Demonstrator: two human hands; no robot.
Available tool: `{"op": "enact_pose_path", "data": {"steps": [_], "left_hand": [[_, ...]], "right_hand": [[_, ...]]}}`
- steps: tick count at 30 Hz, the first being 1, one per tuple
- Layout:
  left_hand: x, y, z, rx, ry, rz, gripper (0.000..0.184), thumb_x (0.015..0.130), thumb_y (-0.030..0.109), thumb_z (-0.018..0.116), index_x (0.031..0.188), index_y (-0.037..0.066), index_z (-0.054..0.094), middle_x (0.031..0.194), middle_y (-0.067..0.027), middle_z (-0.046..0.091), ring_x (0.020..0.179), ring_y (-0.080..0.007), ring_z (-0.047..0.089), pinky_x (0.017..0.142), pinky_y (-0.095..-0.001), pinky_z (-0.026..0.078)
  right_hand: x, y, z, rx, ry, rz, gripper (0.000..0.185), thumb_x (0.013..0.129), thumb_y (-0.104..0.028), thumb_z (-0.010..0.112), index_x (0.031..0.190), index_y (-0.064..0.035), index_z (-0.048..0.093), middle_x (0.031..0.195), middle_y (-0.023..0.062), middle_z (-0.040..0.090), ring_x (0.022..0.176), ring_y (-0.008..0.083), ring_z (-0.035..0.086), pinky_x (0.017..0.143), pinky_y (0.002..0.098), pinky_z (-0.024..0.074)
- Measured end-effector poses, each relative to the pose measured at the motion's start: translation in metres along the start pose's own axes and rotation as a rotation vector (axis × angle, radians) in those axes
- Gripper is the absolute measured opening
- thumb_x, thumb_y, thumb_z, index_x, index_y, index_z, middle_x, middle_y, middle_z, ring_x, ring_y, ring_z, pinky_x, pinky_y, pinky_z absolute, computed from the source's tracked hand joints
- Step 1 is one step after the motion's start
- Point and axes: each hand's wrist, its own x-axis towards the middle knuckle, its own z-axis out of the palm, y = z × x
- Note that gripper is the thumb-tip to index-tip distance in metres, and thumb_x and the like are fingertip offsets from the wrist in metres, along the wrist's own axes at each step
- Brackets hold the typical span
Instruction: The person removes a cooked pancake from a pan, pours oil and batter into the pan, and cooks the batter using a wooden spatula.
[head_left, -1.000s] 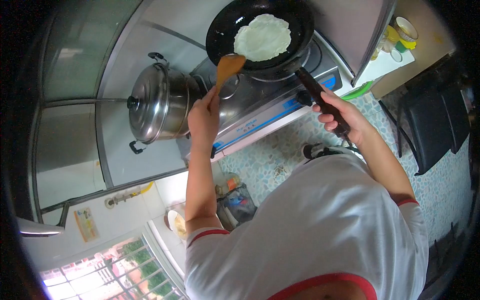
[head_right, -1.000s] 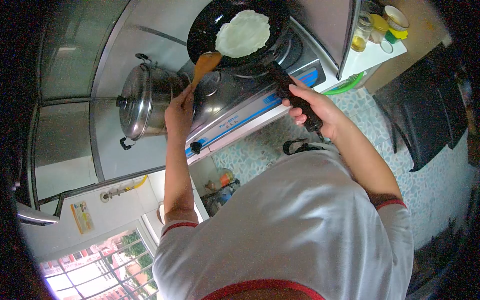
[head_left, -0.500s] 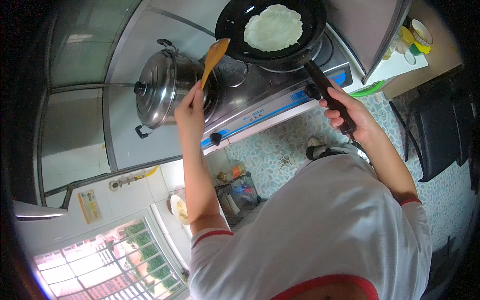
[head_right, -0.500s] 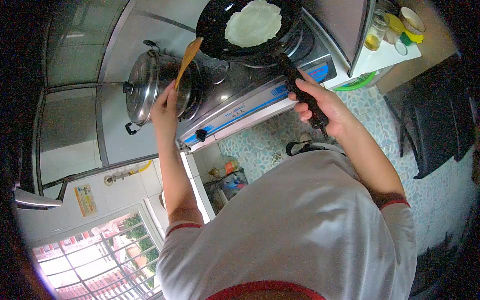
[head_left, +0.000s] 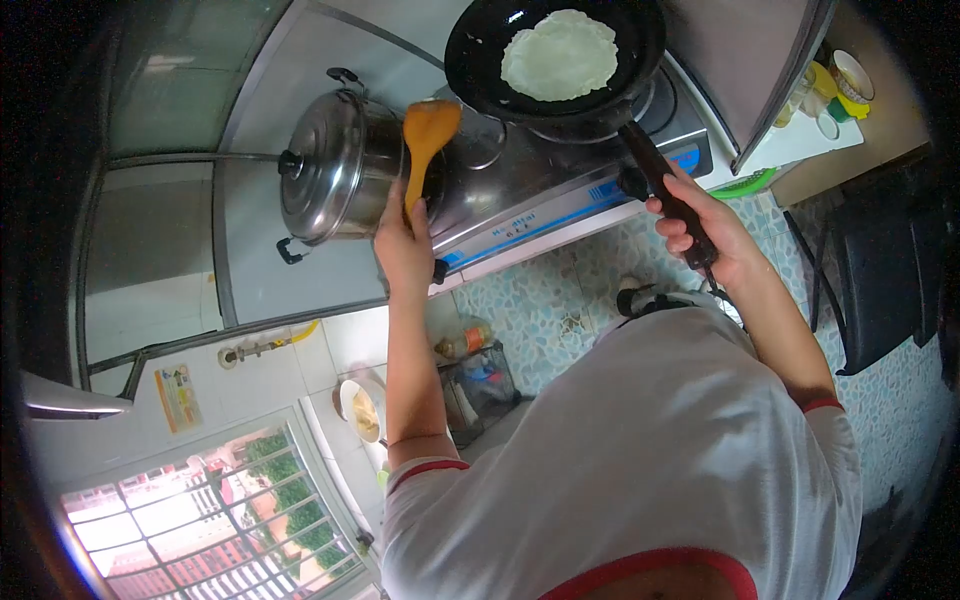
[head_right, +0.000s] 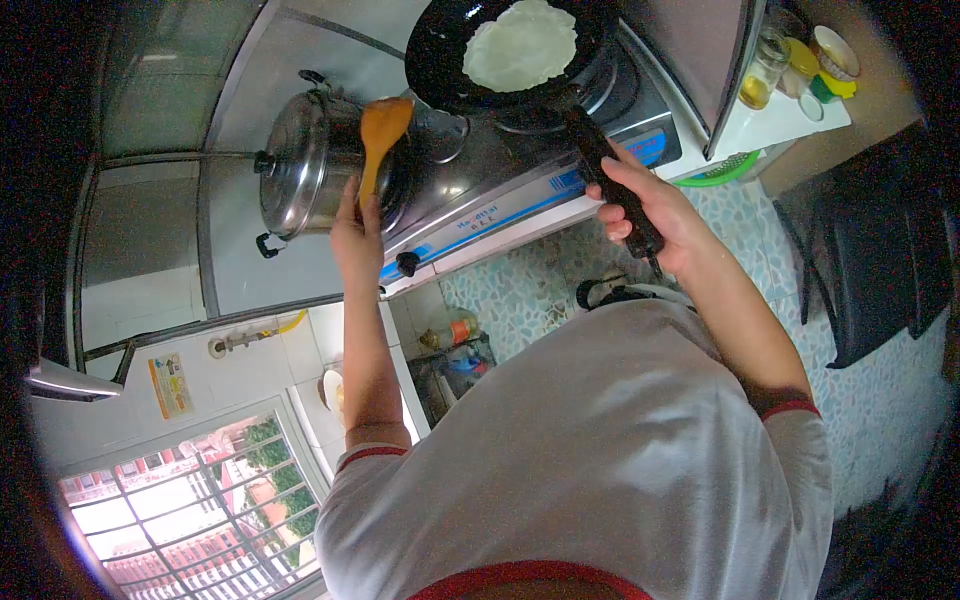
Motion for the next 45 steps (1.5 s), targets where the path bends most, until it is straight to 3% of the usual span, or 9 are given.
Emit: {"op": "enact_pose_path", "data": {"steps": [4,8,11,23,26,29,32,36,45], "left_hand": [[0.006,0.003,0.016,-0.024,0.069,0.162,0.031,0.082,0.008,0.054,0.111,0.000,0.051,0.087,-0.0172,0.061,0.073,-0.0225,0.060,0.065,-0.0297,0.046],[0.008,0.009,0.029,-0.024,0.067,0.021,0.017,0.081,0.005,0.052,0.098,0.004,0.054,0.083,-0.0160,0.060,0.074,-0.0280,0.060,0.066,-0.0335,0.046],[0.006,-0.001,0.041,0.136,0.191,0.209,0.011,0.078,0.003,0.051,0.088,0.004,0.055,0.083,-0.0127,0.060,0.074,-0.0306,0.058,0.065,-0.0367,0.046],[0.008,-0.005,0.032,0.161,0.231,0.310,0.016,0.077,0.001,0.053,0.093,0.005,0.054,0.087,-0.0117,0.058,0.079,-0.0297,0.056,0.070,-0.0358,0.045],[0.004,-0.003,0.039,-0.251,0.139,0.147,0.007,0.083,0.008,0.051,0.088,0.003,0.053,0.069,-0.0075,0.056,0.060,-0.0171,0.053,0.054,-0.0287,0.043],[-0.002,0.005,0.044,-0.783,-0.234,-0.216,0.015,0.088,0.017,0.049,0.083,0.004,0.052,0.058,-0.0012,0.046,0.047,-0.0072,0.040,0.042,-0.0210,0.032],[-0.006,0.015,0.059,-1.177,-0.295,-0.480,0.020,0.089,0.022,0.047,0.080,0.005,0.051,0.052,0.0022,0.038,0.041,-0.0043,0.030,0.038,-0.0191,0.022],[-0.017,0.016,0.080,-1.371,-0.353,-0.670,0.027,0.089,0.028,0.047,0.072,0.008,0.044,0.047,0.0023,0.033,0.038,-0.0057,0.027,0.036,-0.0218,0.021],[-0.066,0.022,0.105,-1.354,-0.289,-0.737,0.027,0.089,0.030,0.046,0.069,0.012,0.040,0.048,0.0038,0.030,0.036,-0.0048,0.026,0.034,-0.0212,0.020]], "right_hand": [[0.000,0.000,0.001,-0.007,0.034,-0.003,0.045,0.086,-0.022,0.050,0.128,-0.0239,0.033,0.079,0.0028,0.048,0.053,0.0054,0.039,0.041,0.0153,0.0326],[0.000,0.001,-0.001,0.004,0.017,-0.007,0.045,0.086,-0.022,0.052,0.128,-0.0239,0.034,0.079,0.0030,0.049,0.053,0.0052,0.039,0.041,0.0156,0.0330],[0.000,0.001,-0.002,-0.015,0.023,-0.007,0.045,0.086,-0.022,0.052,0.127,-0.0241,0.034,0.080,0.0031,0.049,0.053,0.0050,0.039,0.042,0.0156,0.0330],[0.000,0.001,-0.002,0.008,0.026,-0.002,0.045,0.086,-0.022,0.051,0.127,-0.0238,0.033,0.080,0.0028,0.049,0.053,0.0046,0.039,0.042,0.0152,0.0328],[0.000,0.001,-0.002,-0.022,0.011,-0.006,0.045,0.086,-0.022,0.051,0.128,-0.0240,0.033,0.079,0.0024,0.049,0.053,0.0046,0.040,0.041,0.0151,0.0327],[-0.001,0.002,-0.002,-0.023,0.026,-0.008,0.045,0.086,-0.022,0.051,0.128,-0.0240,0.034,0.079,0.0021,0.049,0.053,0.0047,0.040,0.041,0.0152,0.0327],[0.001,0.001,-0.003,-0.002,0.018,0.009,0.045,0.086,-0.023,0.052,0.127,-0.0237,0.034,0.078,0.0021,0.049,0.053,0.0047,0.040,0.041,0.0153,0.0328],[0.000,0.001,0.001,-0.014,0.041,0.000,0.043,0.086,-0.022,0.052,0.125,-0.0238,0.035,0.078,0.0025,0.049,0.053,0.0047,0.040,0.040,0.0149,0.0316],[0.001,0.001,-0.001,-0.002,0.011,0.000,0.043,0.087,-0.022,0.050,0.127,-0.0231,0.034,0.078,0.0024,0.049,0.053,0.0052,0.040,0.041,0.0157,0.0323]]}}
